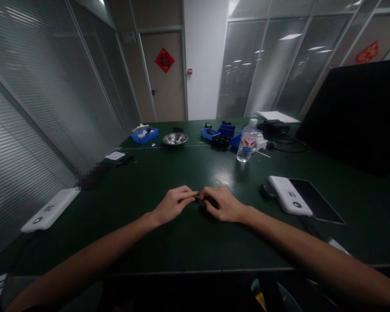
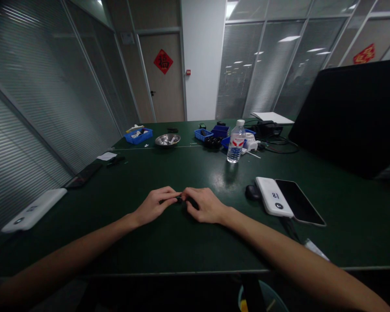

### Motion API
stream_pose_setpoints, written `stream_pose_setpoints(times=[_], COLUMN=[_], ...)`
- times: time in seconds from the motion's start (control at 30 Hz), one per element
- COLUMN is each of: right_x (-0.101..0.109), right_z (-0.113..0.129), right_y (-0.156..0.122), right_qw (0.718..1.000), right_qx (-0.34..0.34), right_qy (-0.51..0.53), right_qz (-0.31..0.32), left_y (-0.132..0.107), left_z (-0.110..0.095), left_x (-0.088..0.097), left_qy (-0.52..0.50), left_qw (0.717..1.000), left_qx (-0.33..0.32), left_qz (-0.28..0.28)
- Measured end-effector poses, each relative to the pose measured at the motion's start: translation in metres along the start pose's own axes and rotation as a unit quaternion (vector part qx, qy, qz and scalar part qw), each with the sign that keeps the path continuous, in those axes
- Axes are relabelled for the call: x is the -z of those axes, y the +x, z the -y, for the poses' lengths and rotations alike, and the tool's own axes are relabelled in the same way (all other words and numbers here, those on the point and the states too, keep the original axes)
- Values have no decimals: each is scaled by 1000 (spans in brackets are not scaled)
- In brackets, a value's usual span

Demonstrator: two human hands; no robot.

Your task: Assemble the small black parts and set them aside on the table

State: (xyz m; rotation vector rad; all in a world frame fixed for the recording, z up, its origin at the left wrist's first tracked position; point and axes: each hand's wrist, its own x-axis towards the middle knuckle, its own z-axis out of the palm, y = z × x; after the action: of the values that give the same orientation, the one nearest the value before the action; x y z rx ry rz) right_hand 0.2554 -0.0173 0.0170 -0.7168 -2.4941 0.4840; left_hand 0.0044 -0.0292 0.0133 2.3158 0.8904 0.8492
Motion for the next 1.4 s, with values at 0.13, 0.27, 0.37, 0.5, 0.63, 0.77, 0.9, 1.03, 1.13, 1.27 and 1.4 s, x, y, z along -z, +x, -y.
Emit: stream_pose_setpoints(times=[0.13, 0.27, 0.37, 0.5, 0.63, 0.77, 0.9, 1.03, 1.13, 1.27, 1.4], right_x=[-1, -1, 1, 2, 3, 2, -3, -4, -1, 4, 4], right_z=[0, 0, 2, 6, 10, 11, 12, 12, 11, 12, 12], right_y=[1, 2, 3, 3, 1, -1, -1, 1, 3, 5, 6], right_qw=[997, 997, 998, 987, 976, 978, 982, 982, 982, 981, 979], right_qx=[-29, -52, -47, -18, 4, 29, 25, -5, -10, -15, -20], right_qy=[60, 50, -37, -154, -216, -208, -185, -188, -190, -190, -196], right_qz=[-27, -22, 15, 37, 33, 10, -13, -11, 10, 40, 60], left_y=[0, -1, -1, -1, 0, 0, 0, 1, 1, 2, 3], left_z=[-3, -6, -5, -1, -1, -5, -10, -11, -9, -10, -10], left_x=[-2, -5, -6, -7, -4, -2, -3, -6, -6, -5, -5], left_qy=[-18, -20, 6, 23, -21, -80, -81, -49, -30, -15, 0], left_qw=[999, 998, 998, 999, 1000, 996, 996, 998, 999, 1000, 1000], left_qx=[-11, -20, -8, 2, 14, 33, 20, 8, 12, 22, 21], left_qz=[-35, -60, -54, -28, -16, -9, -18, -26, -17, 4, 23])
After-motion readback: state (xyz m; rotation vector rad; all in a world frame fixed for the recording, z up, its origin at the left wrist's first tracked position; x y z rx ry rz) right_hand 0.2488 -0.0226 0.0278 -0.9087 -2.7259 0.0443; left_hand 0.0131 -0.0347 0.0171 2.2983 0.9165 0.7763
